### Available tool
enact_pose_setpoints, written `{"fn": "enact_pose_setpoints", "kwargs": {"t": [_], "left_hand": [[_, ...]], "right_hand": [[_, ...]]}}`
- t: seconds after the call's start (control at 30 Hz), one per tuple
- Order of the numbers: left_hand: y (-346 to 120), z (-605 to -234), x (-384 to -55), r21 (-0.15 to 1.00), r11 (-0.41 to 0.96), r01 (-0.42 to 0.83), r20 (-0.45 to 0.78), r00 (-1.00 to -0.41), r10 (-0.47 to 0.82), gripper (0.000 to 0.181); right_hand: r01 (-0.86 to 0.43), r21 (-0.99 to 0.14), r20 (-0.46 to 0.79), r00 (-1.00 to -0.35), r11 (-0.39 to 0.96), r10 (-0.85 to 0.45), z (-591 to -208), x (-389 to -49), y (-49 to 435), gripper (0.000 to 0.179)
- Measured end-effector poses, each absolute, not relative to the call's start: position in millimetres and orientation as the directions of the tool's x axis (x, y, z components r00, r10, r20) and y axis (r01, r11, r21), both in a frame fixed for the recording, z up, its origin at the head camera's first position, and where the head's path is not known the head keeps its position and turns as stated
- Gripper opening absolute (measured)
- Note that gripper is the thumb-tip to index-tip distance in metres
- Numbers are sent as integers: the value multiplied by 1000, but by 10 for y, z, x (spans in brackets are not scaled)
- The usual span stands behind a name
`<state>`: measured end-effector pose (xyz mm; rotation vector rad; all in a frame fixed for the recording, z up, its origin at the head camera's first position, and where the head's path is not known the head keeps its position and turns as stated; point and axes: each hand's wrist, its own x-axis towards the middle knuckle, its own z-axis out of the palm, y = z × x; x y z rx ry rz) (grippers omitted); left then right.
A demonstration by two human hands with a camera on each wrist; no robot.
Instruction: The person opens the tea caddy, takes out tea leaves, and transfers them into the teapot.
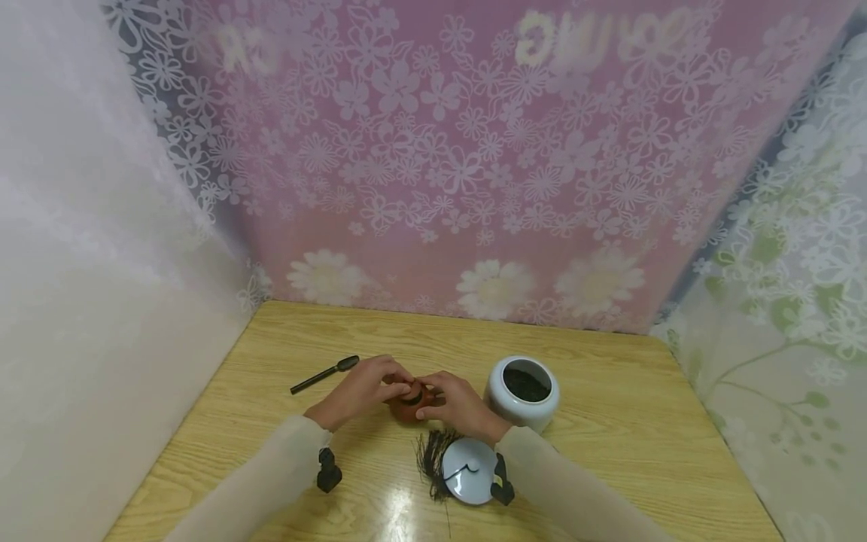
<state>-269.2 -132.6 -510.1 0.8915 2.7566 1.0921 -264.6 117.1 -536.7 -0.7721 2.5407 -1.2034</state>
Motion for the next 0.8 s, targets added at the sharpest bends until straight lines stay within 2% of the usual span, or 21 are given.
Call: {"fn": "enact_pose_setpoints", "kwargs": {"t": [0.27,0.8], "left_hand": [[-1246,-5133,-2710,661,599,451,112,-849,516,17],[-1230,-5213,-2735,639,609,469,107,-839,534,17]], "right_hand": [[-365,-763,24,-841,533,-541,-5339,-2642,1154,60],[-367,-764,24,-837,530,-546,-5367,-2643,1168,63]]}}
